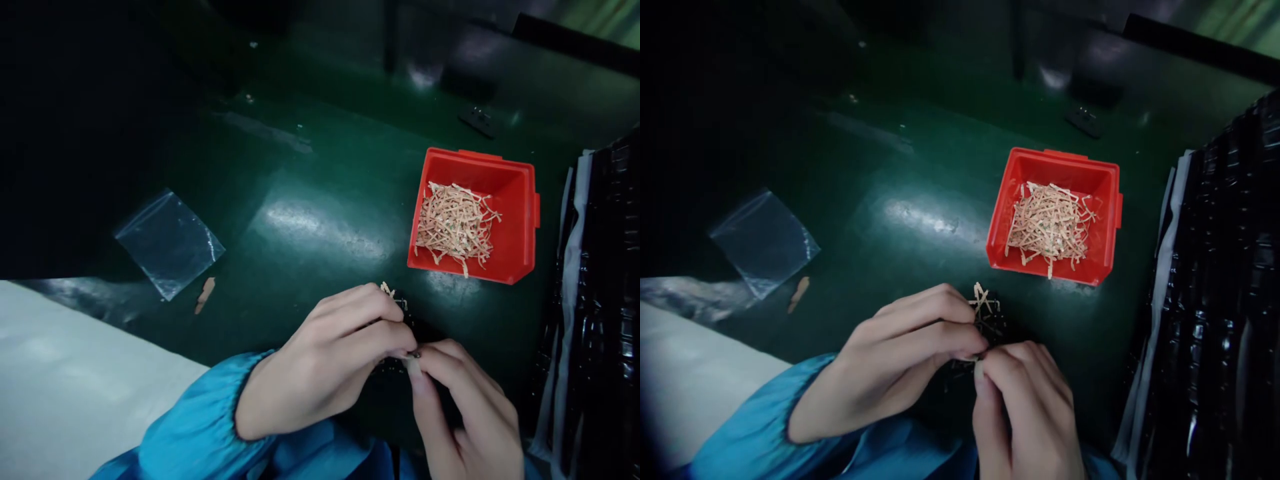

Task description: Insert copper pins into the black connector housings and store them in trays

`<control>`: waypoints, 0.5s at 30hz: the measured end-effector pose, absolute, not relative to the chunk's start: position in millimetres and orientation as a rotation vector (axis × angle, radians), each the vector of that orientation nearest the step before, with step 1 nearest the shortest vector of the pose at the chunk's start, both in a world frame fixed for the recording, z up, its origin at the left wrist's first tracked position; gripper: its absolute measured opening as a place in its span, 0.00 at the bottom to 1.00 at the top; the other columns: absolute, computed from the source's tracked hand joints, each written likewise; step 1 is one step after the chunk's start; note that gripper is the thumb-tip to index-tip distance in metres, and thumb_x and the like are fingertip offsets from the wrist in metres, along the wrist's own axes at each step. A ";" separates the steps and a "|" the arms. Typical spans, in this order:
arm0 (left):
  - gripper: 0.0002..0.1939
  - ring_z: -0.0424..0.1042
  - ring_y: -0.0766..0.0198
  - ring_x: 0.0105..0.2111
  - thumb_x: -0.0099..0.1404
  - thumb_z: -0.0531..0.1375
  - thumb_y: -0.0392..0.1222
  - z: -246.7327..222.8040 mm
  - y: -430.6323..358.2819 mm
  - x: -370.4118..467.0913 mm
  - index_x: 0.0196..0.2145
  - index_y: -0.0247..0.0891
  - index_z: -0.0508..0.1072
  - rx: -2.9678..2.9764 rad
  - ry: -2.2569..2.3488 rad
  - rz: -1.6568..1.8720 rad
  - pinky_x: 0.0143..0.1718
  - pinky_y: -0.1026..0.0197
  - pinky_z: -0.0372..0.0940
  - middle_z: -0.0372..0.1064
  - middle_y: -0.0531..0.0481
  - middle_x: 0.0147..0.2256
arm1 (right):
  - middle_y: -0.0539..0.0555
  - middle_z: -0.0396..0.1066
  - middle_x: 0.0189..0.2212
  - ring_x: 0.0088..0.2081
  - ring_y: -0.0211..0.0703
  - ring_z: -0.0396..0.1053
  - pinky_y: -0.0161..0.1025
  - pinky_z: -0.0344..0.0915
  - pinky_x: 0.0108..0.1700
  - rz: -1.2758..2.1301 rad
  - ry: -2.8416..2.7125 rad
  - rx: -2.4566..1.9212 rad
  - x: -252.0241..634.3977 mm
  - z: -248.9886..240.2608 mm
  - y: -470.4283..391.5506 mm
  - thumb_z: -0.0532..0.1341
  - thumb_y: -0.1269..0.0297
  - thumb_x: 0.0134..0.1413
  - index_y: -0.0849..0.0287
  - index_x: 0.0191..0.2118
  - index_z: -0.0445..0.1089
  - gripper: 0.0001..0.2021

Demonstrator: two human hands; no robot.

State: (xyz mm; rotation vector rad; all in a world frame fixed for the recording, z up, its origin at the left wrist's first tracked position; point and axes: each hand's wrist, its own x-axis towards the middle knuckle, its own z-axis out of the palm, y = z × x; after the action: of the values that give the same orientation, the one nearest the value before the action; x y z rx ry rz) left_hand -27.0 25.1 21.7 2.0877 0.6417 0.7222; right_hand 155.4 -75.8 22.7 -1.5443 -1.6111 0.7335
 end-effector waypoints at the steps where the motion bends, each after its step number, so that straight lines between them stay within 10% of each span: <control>1: 0.14 0.69 0.62 0.37 0.72 0.59 0.19 22.6 24.3 -27.0 0.46 0.33 0.78 2.031 0.635 0.724 0.39 0.59 0.68 0.72 0.47 0.40 | 0.46 0.78 0.34 0.36 0.33 0.81 0.30 0.75 0.41 0.742 -1.578 -1.531 154.7 24.6 -75.0 0.59 0.78 0.69 0.52 0.45 0.71 0.11; 15: 0.17 0.77 0.68 0.37 0.71 0.62 0.17 36.1 19.7 -20.3 0.46 0.34 0.84 1.597 0.732 0.774 0.41 0.69 0.74 0.76 0.49 0.39 | 0.45 0.80 0.36 0.36 0.34 0.79 0.29 0.76 0.41 0.946 -1.238 -1.550 143.9 32.1 -80.2 0.62 0.74 0.70 0.49 0.45 0.77 0.11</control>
State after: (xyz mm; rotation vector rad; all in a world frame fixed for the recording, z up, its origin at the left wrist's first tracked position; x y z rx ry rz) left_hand -20.3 19.7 36.1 1.5966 0.7325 0.7745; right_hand 143.9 -80.2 32.1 -1.5499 -1.2381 0.9460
